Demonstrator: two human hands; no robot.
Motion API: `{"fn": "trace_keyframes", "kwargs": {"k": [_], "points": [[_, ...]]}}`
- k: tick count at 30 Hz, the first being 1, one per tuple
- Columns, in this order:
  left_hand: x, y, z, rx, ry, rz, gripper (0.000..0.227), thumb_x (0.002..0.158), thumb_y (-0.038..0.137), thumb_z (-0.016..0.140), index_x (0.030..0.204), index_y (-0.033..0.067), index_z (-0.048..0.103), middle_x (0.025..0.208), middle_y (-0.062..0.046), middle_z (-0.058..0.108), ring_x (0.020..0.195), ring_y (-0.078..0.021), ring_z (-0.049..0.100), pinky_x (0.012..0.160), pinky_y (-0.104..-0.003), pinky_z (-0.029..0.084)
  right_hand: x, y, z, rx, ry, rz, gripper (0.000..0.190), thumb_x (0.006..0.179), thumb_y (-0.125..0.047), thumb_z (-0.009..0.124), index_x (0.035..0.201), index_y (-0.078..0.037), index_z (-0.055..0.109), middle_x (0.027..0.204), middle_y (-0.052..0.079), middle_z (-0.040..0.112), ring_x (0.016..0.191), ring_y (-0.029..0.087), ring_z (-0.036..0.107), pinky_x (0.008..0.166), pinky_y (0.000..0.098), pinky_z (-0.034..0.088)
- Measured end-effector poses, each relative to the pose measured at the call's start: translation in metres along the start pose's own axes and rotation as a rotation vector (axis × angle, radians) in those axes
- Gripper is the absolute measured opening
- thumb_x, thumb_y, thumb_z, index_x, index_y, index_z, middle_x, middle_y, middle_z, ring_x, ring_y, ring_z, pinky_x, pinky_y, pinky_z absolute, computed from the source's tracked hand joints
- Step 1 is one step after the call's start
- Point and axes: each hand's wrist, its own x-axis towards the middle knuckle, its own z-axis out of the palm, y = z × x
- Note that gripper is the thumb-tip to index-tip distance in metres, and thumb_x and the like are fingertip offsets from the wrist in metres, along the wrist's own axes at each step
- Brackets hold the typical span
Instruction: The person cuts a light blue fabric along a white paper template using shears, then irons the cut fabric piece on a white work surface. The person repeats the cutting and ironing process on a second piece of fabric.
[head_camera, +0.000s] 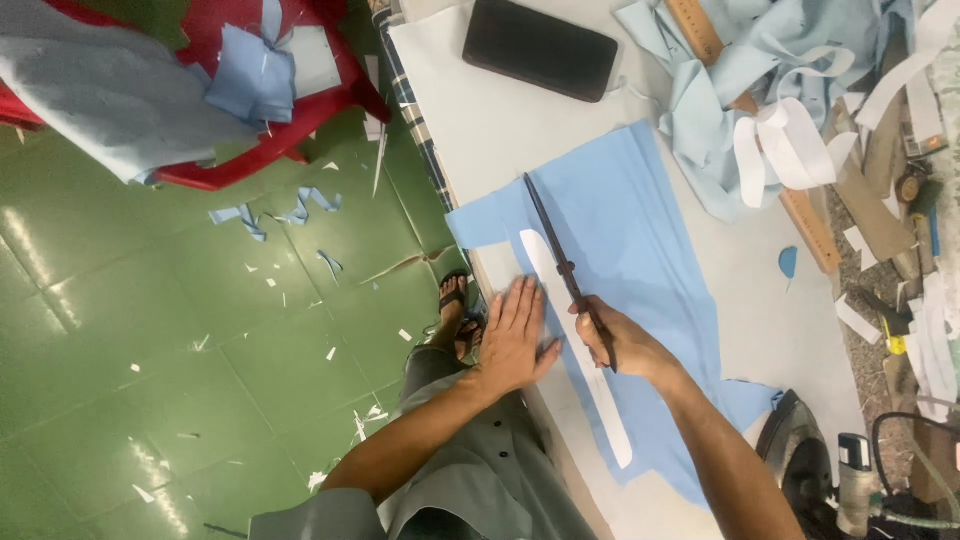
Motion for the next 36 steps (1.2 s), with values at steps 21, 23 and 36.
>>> {"fn": "trace_keyframes", "kwargs": {"k": [21, 23, 36], "points": [[0.216, -0.162, -0.09, -0.045, -0.213, 0.721, 0.046, 0.106, 0.034, 0.057, 0.146, 0.0109, 0.055, 0.158, -0.022, 0.041, 0.149, -0.0415, 0.036, 0.123, -0.061, 0.028, -0.118, -0.065, 0.203, 0.579, 0.107, 0.622, 0.084, 0.078, -0.079, 0.028, 0.142, -0.031, 0.053, 0.109, 0.001, 0.071, 0.095, 0.015, 0.071, 0.086, 0.0269, 0.047], [0.244, -0.177, -0.081, -0.084, -0.313, 0.874, 0.047, 0.106, 0.036, 0.056, 0.148, 0.0136, 0.053, 0.158, -0.02, 0.041, 0.149, -0.0395, 0.037, 0.124, -0.059, 0.028, -0.074, -0.044, 0.256, 0.785, 0.231, 0.413, 0.078, 0.082, -0.072, 0.031, 0.137, -0.022, 0.056, 0.088, -0.001, 0.063, 0.074, 0.013, 0.062, 0.067, 0.0274, 0.047], [0.248, -0.188, -0.075, -0.258, -0.327, 0.963, 0.033, 0.099, 0.019, 0.06, 0.125, 0.0035, 0.072, 0.135, -0.02, 0.066, 0.138, -0.0382, 0.052, 0.121, -0.062, 0.029, 0.08, -0.197, 0.251, 1.24, 0.732, -0.126, 0.066, 0.094, -0.063, 0.029, 0.105, -0.004, 0.057, 0.053, 0.005, 0.053, 0.046, 0.015, 0.051, 0.051, 0.0273, 0.047]]}}
